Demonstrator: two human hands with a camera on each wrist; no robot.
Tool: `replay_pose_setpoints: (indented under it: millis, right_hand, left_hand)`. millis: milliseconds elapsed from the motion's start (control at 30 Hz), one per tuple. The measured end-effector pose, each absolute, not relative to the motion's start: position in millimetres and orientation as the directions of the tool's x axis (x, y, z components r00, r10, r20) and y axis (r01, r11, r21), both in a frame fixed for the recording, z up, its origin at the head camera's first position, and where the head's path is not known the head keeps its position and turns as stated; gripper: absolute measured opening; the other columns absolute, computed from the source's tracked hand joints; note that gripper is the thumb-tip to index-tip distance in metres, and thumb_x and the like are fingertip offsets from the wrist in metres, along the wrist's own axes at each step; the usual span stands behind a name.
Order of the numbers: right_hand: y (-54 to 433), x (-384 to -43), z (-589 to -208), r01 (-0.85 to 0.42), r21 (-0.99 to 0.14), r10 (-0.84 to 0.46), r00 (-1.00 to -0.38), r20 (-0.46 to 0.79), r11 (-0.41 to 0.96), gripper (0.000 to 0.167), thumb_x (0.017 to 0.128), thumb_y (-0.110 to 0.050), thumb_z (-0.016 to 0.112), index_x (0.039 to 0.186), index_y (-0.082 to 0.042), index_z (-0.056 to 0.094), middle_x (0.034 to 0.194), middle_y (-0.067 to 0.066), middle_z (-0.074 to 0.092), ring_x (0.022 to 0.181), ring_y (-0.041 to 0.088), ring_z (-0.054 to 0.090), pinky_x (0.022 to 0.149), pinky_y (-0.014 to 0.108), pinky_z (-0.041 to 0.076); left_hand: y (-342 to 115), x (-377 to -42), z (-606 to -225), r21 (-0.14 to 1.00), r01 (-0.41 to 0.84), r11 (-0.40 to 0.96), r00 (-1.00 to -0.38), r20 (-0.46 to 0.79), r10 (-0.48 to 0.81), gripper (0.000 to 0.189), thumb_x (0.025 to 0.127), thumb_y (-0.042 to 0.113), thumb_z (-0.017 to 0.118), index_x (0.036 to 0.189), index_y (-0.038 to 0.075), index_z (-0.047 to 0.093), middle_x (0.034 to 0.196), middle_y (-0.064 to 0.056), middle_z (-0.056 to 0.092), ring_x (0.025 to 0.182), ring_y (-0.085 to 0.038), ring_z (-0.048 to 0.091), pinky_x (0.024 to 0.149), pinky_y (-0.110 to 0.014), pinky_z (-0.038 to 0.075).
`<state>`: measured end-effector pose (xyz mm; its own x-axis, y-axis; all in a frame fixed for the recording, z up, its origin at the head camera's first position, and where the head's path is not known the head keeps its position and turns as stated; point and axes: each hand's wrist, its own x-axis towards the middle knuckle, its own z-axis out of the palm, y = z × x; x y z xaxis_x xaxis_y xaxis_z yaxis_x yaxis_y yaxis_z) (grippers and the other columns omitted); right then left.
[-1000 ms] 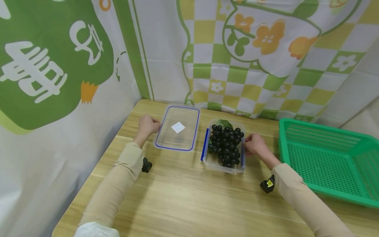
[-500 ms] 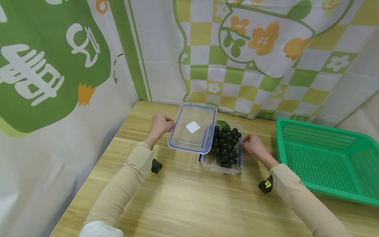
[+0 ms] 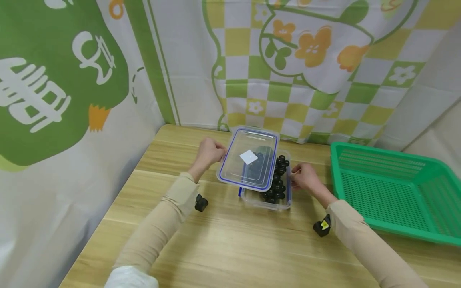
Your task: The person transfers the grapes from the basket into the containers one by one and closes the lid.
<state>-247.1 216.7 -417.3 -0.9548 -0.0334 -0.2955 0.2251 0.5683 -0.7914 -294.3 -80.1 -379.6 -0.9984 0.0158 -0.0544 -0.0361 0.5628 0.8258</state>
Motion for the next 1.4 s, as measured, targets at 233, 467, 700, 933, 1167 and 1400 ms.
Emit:
replay_pose_setpoints:
  millis: [233,467,700,933,1167,1400]
  right_hand:
    - [213,-247,-412,0.005,-0.796,0.013,-1.000,0.003,0.605,0.030,0.088,0.005,0.054,0.115,0.013,0.047,0.090,0.027,0.062,0.072,0.031,0.066,0.059,0.031,0.058]
    - [203,-244,-407,-0.362,-0.675,0.001,-0.881,0.473,0.643,0.029,0.082,0.008,0.063,0.111,0.008,0.061,0.099,0.025,0.067,0.089,0.036,0.068,0.074,0.043,0.057]
    - [210,-243,-400,-0.509,-0.595,0.037,-0.740,0.672,0.622,0.023,0.080,0.012,0.066,0.102,0.008,0.068,0.095,0.023,0.069,0.084,0.029,0.069,0.072,0.007,0.051]
    - [217,-242,-385,-0.571,-0.612,0.094,-0.685,0.723,0.547,0.018,0.081,0.009,0.067,0.099,0.008,0.070,0.099,0.025,0.066,0.089,-0.014,0.053,0.073,-0.002,0.043]
    - [218,-239,-368,-0.517,-0.713,0.196,-0.728,0.657,0.473,0.017,0.087,-0.003,0.066,0.099,0.008,0.070,0.092,-0.003,0.067,0.081,-0.012,0.056,0.073,0.005,0.046]
    - [221,-239,-365,-0.391,-0.790,0.232,-0.810,0.539,0.472,0.021,0.090,-0.014,0.065,0.100,0.004,0.071,0.082,-0.029,0.059,0.069,-0.010,0.056,0.063,0.006,0.045]
  left_hand:
    - [-66,-291,-377,0.852,-0.010,0.524,-0.998,-0.040,0.046,0.016,0.083,0.003,0.064,0.092,-0.007,0.072,0.088,-0.022,0.072,0.049,-0.005,0.058,0.053,-0.018,0.054]
    - [-55,-293,-374,0.896,-0.055,0.441,-0.994,-0.089,0.058,0.016,0.084,0.002,0.064,0.095,-0.008,0.071,0.092,-0.024,0.071,0.052,-0.006,0.060,0.057,-0.020,0.056]
    - [-54,-293,-372,0.971,0.019,0.239,-0.992,-0.012,0.129,0.023,0.091,0.003,0.058,0.111,-0.006,0.066,0.101,-0.025,0.069,0.061,-0.002,0.062,0.063,-0.020,0.057]
    - [-52,-292,-359,0.941,0.268,0.205,-0.951,0.224,0.215,0.021,0.088,0.000,0.062,0.107,-0.008,0.066,0.110,-0.024,0.066,0.086,-0.021,0.068,0.073,-0.022,0.057]
    - [-46,-289,-358,0.910,0.368,0.191,-0.924,0.335,0.187,0.020,0.084,0.007,0.070,0.100,-0.005,0.070,0.110,-0.021,0.068,0.108,-0.030,0.063,0.097,-0.037,0.049]
    - [-39,-287,-356,0.951,0.268,0.151,-0.960,0.250,0.127,0.024,0.085,0.015,0.070,0.101,-0.004,0.071,0.104,-0.020,0.070,0.092,-0.031,0.068,0.079,-0.031,0.057]
